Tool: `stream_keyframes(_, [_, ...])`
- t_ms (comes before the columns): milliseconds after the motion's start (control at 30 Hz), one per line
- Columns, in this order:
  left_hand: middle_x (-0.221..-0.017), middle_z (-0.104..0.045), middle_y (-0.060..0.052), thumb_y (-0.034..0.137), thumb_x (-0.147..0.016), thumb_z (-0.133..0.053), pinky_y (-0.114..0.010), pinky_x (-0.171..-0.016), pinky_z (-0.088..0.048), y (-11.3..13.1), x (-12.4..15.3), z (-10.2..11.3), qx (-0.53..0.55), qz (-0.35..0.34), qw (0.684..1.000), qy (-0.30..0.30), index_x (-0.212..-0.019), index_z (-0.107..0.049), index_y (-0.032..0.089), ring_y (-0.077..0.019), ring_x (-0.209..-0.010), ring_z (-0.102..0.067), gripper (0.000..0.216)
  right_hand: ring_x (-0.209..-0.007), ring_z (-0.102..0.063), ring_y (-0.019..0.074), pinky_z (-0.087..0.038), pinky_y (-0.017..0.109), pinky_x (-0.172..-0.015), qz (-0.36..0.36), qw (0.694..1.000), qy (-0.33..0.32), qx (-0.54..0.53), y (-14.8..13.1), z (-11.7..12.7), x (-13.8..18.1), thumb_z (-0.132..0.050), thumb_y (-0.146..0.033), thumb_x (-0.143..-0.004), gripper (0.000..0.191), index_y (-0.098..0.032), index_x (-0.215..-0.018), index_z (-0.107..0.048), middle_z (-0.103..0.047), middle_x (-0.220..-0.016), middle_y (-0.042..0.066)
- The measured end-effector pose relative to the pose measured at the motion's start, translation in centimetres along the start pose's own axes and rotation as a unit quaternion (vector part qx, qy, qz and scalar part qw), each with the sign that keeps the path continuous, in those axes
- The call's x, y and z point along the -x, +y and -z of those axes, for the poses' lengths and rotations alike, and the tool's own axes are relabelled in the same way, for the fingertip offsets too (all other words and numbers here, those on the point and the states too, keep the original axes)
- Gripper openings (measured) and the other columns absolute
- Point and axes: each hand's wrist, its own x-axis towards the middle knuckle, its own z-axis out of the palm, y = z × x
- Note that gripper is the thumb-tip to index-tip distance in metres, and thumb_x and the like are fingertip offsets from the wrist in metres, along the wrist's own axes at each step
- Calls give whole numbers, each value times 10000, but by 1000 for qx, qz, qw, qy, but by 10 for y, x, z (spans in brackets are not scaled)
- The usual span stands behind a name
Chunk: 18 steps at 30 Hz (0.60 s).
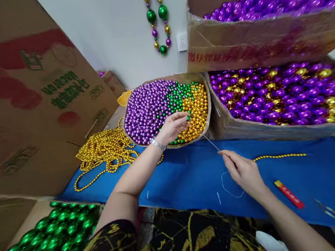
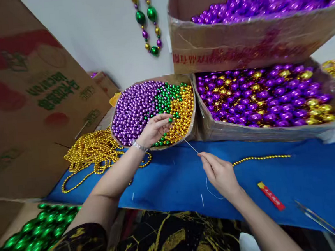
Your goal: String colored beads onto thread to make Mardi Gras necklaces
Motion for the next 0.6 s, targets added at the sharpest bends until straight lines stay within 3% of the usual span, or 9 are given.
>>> stream_keyframes(167, [-858, -726, -60, 166, -780, -723, -239, -753, -552, -25, 23, -32, 85, 34, 995, -25, -973, -696, 129, -131, -791, -702, 198, -802, -732, 136, -582, 219, -758, 5, 999, 28, 23, 3, 0, -1, -500, -179, -949, 192, -167, -1077, -643, -756, -957, 46])
stream_keyframes(400, [-863, -720, -65, 223, -798, -718, -239, -718, -549, -31, 26, -49, 97, 49, 993, -36, -1003, -695, 126, -121, -737, -692, 228, -810, -732, 139, -575, 221, -732, -2, 998, 26, 52, 11, 5, 5, -492, -173, -951, 196, -166, -1076, -642, -756, -965, 48])
stream_keyframes(600, [-819, -711, -39, 276, -780, -745, -243, -726, -562, -35, 26, -55, 30, 3, 999, -45, -980, -695, 141, -115, -730, -687, 246, -749, -723, 131, -559, 214, -698, -4, 995, 25, 96, 18, 9, 10, -493, -182, -953, 210, -166, -1099, -644, -755, -926, 41])
